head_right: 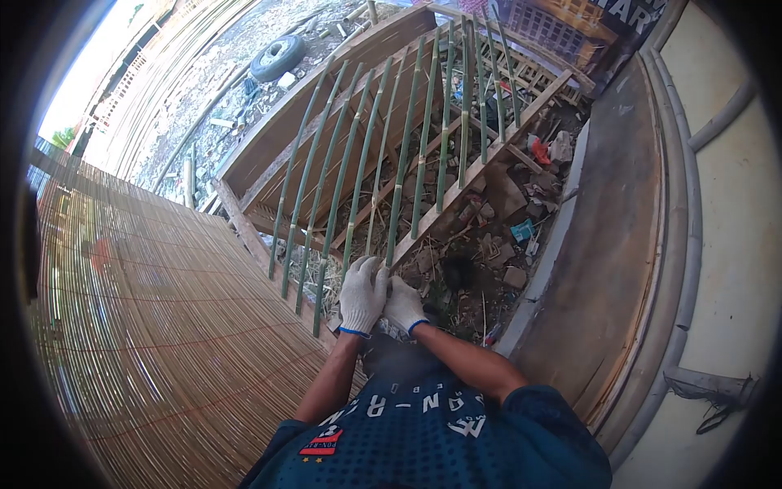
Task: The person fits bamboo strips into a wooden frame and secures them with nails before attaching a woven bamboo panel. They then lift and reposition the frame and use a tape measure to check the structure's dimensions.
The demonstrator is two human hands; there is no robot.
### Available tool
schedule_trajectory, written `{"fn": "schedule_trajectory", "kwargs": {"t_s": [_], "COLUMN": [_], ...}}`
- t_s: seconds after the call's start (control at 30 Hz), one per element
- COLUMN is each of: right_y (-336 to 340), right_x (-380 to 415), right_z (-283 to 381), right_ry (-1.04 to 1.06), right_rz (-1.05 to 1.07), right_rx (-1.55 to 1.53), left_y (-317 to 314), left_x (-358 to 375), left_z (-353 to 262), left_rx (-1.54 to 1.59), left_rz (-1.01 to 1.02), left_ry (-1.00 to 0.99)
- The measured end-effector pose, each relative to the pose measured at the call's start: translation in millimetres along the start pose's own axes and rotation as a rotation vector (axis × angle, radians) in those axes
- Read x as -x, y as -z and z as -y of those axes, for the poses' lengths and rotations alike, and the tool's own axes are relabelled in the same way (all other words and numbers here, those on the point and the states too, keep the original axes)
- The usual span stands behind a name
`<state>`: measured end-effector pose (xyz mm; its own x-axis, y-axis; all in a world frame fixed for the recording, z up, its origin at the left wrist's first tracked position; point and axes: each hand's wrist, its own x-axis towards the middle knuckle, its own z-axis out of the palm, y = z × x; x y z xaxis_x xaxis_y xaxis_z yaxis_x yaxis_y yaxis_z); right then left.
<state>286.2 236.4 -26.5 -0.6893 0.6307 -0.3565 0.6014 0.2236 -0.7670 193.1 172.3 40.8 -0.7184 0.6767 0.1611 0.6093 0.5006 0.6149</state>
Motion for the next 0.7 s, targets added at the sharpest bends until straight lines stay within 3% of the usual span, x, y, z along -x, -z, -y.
{"fn": "schedule_trajectory", "kwargs": {"t_s": [0.1, 0.3, 0.43, 0.7], "right_y": [10, 29, 28, 27], "right_x": [5, 21, 33, 38], "right_z": [-4, -23, -51, -85], "right_ry": [0.010, -0.146, -0.130, -0.260], "right_rz": [-0.005, 0.116, 0.102, 0.183], "right_rx": [-0.159, -0.190, -0.153, -0.205], "left_y": [-5, -19, -15, -20], "left_x": [-3, -8, -12, -14], "left_z": [4, 23, 18, 6], "left_rx": [-0.020, -0.099, -0.116, -0.063], "left_rz": [-0.027, -0.008, 0.090, -0.157], "left_ry": [0.038, 0.066, 0.178, 0.090]}}
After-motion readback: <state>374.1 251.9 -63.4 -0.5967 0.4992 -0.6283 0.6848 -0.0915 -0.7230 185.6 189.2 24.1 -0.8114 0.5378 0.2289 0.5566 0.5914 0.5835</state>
